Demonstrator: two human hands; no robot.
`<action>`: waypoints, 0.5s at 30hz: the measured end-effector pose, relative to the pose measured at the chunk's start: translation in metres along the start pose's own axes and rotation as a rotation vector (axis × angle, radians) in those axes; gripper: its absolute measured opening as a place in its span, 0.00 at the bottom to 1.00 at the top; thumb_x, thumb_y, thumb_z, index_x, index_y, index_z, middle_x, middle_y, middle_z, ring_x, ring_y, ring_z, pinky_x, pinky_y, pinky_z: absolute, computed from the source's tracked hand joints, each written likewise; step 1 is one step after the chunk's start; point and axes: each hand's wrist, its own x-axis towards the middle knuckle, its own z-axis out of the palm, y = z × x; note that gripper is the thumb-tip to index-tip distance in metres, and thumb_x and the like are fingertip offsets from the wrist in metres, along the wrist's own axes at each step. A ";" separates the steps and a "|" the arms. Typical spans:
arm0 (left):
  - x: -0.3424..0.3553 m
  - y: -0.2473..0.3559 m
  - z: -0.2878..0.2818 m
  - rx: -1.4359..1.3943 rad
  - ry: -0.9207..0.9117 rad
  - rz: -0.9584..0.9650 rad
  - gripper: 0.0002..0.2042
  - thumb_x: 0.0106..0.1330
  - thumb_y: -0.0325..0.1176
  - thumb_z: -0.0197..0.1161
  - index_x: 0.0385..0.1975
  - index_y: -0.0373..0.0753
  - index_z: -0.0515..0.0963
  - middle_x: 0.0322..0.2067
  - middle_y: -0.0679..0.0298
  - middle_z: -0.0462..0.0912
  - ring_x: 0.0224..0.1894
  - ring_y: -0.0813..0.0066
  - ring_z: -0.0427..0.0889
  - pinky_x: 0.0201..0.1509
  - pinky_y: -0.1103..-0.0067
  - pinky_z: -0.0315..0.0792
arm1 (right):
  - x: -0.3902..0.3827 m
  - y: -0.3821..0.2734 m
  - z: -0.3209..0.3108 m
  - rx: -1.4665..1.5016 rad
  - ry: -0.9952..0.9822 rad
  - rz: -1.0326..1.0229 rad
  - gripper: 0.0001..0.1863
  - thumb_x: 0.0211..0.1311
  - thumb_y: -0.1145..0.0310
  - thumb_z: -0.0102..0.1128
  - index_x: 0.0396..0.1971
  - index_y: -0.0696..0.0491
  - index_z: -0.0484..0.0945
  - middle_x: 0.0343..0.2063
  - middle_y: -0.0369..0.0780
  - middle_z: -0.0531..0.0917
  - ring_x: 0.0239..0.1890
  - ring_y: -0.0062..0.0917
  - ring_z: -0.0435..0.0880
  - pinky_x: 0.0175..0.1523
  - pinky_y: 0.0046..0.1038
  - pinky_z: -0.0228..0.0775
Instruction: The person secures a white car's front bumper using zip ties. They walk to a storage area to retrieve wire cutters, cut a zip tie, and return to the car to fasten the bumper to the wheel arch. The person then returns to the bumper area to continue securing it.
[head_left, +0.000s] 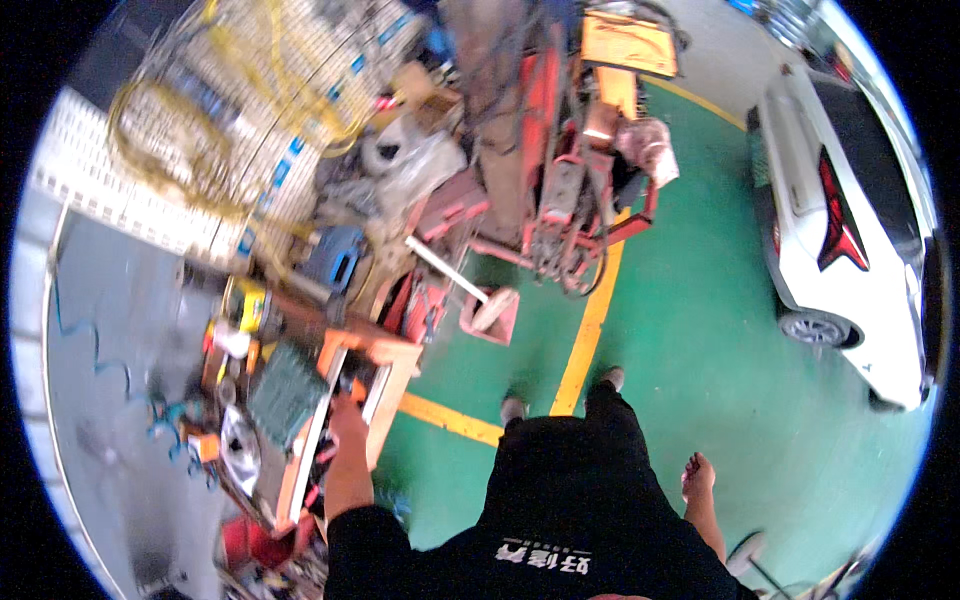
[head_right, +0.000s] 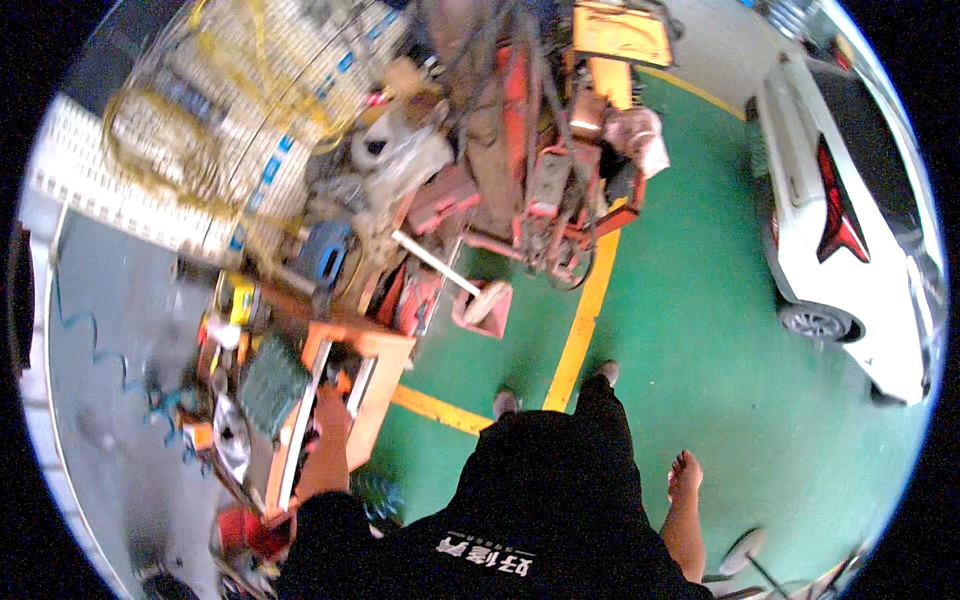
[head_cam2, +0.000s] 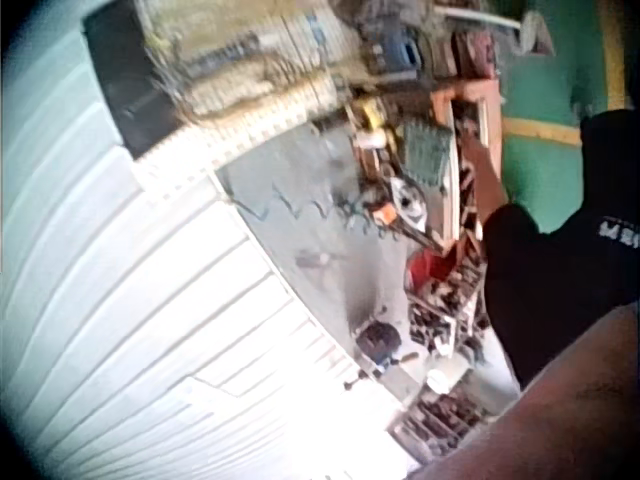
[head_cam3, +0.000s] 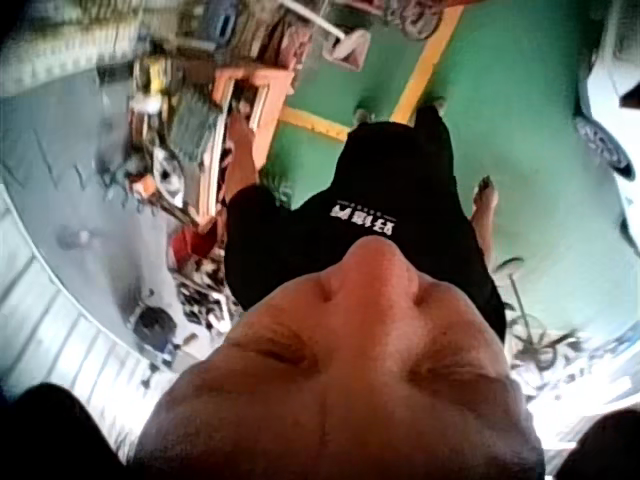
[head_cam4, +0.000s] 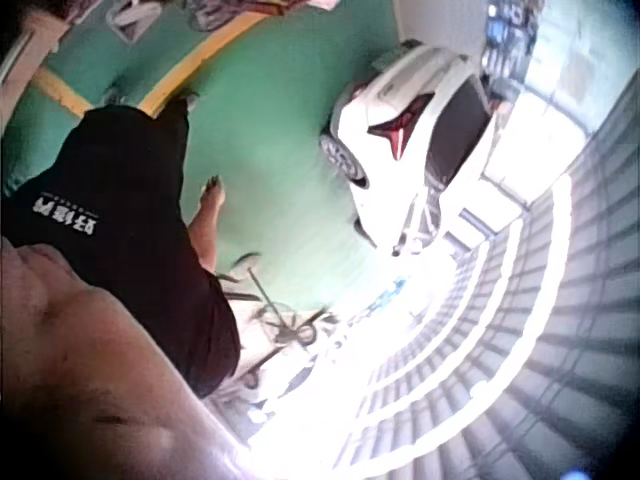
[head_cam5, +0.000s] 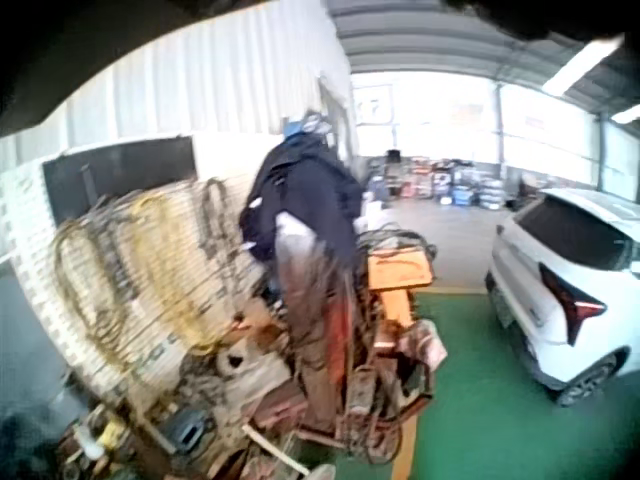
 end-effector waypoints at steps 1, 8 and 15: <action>-0.003 0.021 -0.023 -0.183 -0.059 -0.062 0.33 0.59 0.29 0.63 0.67 0.40 0.59 0.65 0.51 0.67 0.61 0.55 0.76 0.58 0.68 0.77 | 0.012 -0.003 -0.002 0.020 0.005 -0.002 0.08 0.62 0.64 0.62 0.27 0.49 0.75 0.20 0.32 0.76 0.19 0.19 0.74 0.18 0.22 0.63; -0.044 0.112 -0.180 -0.252 -0.125 -0.312 0.18 0.61 0.35 0.63 0.49 0.38 0.71 0.59 0.54 0.69 0.49 0.53 0.82 0.46 0.63 0.80 | 0.109 -0.065 0.032 -0.060 -0.051 0.146 0.08 0.61 0.66 0.60 0.24 0.51 0.75 0.17 0.35 0.75 0.14 0.22 0.70 0.17 0.24 0.60; -0.072 0.312 -0.245 -0.644 0.117 -0.341 0.12 0.60 0.37 0.65 0.39 0.44 0.72 0.34 0.57 0.78 0.37 0.53 0.81 0.41 0.60 0.74 | 0.243 -0.187 0.101 -0.215 -0.324 0.022 0.07 0.61 0.65 0.61 0.31 0.52 0.78 0.22 0.35 0.78 0.21 0.20 0.75 0.22 0.22 0.64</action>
